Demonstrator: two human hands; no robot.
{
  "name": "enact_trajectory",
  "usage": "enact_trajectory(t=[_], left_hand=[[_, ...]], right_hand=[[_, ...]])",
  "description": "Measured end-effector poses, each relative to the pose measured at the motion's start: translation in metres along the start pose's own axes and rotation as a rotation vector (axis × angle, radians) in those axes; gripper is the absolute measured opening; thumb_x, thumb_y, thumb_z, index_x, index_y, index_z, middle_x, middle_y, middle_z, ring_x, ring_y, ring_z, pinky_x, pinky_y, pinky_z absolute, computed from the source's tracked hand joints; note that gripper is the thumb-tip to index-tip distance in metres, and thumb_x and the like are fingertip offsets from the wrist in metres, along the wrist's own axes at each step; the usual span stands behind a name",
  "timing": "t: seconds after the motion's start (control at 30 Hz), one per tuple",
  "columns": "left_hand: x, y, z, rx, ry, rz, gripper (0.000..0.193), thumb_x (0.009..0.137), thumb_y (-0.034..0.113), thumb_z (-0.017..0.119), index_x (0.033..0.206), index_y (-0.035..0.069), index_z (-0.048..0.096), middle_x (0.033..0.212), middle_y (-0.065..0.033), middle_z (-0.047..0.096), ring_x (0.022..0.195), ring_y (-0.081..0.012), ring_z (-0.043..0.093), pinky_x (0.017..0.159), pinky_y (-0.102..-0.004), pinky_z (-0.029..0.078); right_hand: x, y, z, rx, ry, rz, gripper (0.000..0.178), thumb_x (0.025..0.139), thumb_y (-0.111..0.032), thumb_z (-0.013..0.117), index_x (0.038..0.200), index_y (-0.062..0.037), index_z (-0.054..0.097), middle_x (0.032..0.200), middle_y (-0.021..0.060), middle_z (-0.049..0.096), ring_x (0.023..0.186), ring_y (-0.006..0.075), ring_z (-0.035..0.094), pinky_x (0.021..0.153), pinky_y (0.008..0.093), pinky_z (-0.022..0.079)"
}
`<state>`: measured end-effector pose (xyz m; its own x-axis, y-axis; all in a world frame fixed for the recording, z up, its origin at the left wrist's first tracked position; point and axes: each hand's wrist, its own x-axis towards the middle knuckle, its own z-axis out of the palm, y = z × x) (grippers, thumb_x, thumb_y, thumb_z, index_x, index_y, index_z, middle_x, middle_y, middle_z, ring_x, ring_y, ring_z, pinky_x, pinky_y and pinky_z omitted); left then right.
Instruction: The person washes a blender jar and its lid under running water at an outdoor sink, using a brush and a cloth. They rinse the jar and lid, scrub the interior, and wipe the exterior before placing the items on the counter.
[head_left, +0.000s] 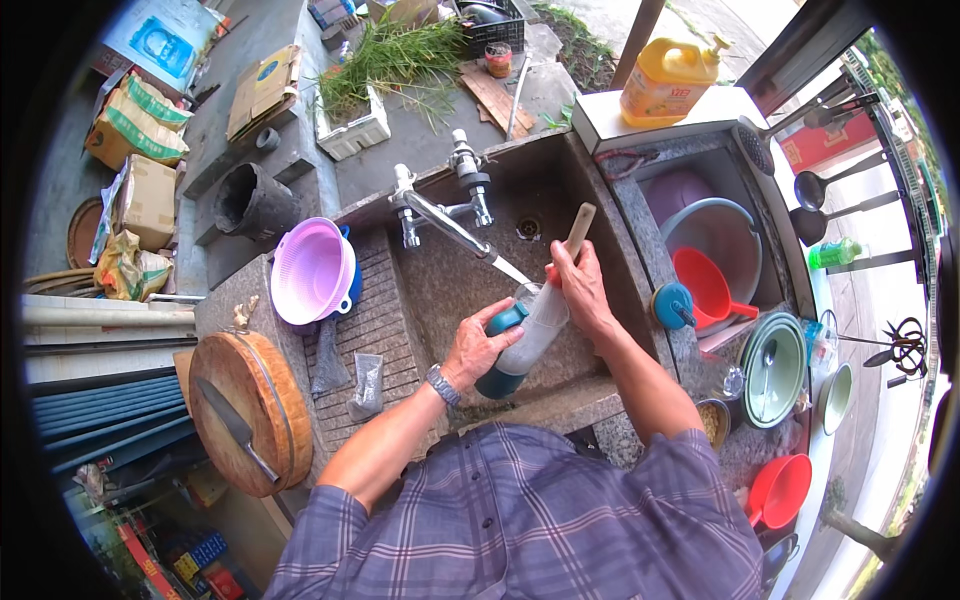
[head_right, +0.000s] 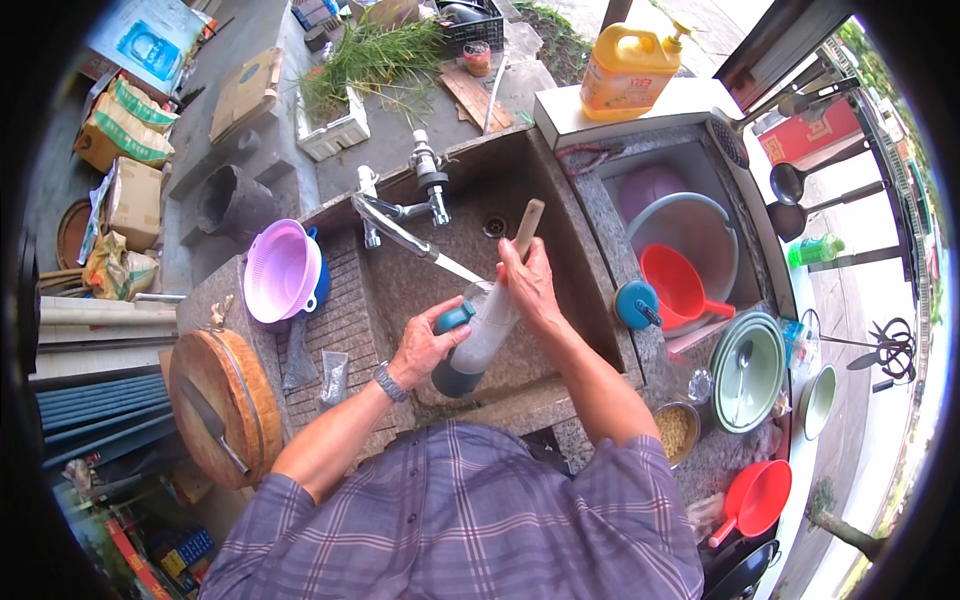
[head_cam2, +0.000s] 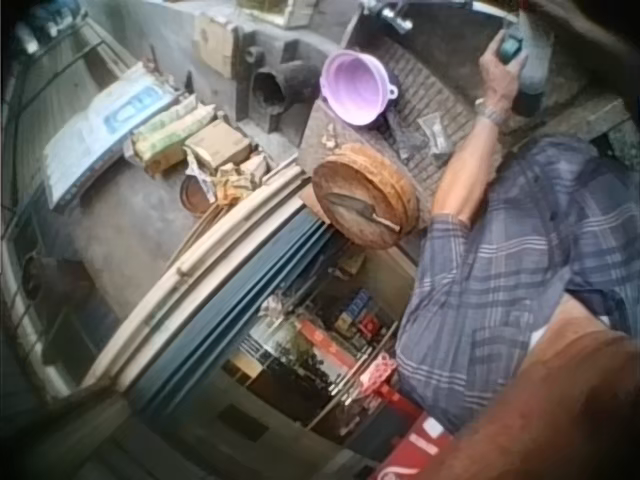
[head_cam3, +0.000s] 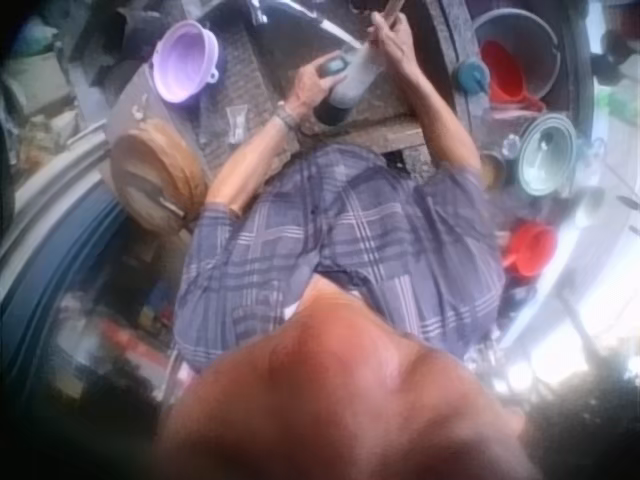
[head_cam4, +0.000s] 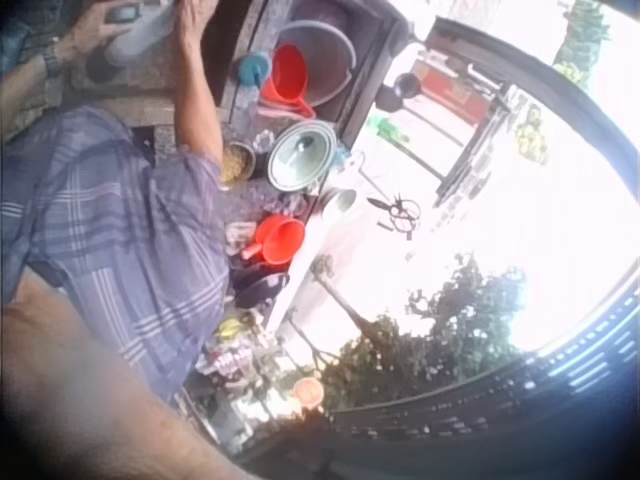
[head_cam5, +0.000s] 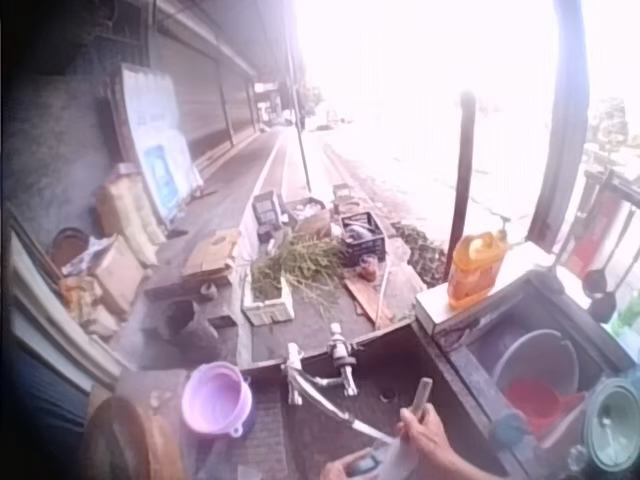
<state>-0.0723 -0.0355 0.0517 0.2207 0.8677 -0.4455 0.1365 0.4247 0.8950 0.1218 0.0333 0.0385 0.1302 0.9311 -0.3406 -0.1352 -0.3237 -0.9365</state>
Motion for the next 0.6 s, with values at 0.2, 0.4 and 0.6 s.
enact_trajectory(t=[0.2, 0.4, 0.6], left_hand=[[0.020, -0.024, -0.010, 0.080, 0.036, 0.115, 0.055, 0.083, 0.021, 0.078, 0.130, 0.000, 0.060, 0.118, -0.0149, 0.069, 0.106, -0.0153, 0.064, 0.094, -0.0297, 0.050], [0.022, -0.004, -0.014, 0.201, -0.067, 0.080, 0.056, 0.085, 0.027, 0.078, 0.132, 0.004, 0.060, 0.116, -0.0122, 0.070, 0.102, -0.0142, 0.064, 0.092, -0.0294, 0.050], [0.019, 0.009, -0.020, 0.216, -0.056, 0.078, 0.057, 0.084, 0.030, 0.079, 0.132, 0.005, 0.061, 0.110, -0.0108, 0.071, 0.096, -0.0139, 0.065, 0.087, -0.0301, 0.052]], right_hand=[[-0.009, -0.038, -0.039, -0.191, -0.574, -0.052, 0.028, 0.089, -0.016, 0.071, 0.107, -0.0047, 0.053, 0.095, 0.0073, 0.065, 0.088, 0.0135, 0.065, 0.074, 0.0284, 0.054], [0.006, -0.064, -0.033, 0.004, -0.644, 0.060, 0.030, 0.084, -0.003, 0.072, 0.105, -0.0046, 0.051, 0.099, 0.0104, 0.064, 0.087, 0.0211, 0.069, 0.077, 0.0345, 0.060], [0.018, -0.024, -0.036, 0.015, -0.492, -0.045, 0.027, 0.086, -0.004, 0.071, 0.104, -0.0033, 0.051, 0.095, 0.0113, 0.065, 0.087, 0.0207, 0.070, 0.076, 0.0348, 0.060]])
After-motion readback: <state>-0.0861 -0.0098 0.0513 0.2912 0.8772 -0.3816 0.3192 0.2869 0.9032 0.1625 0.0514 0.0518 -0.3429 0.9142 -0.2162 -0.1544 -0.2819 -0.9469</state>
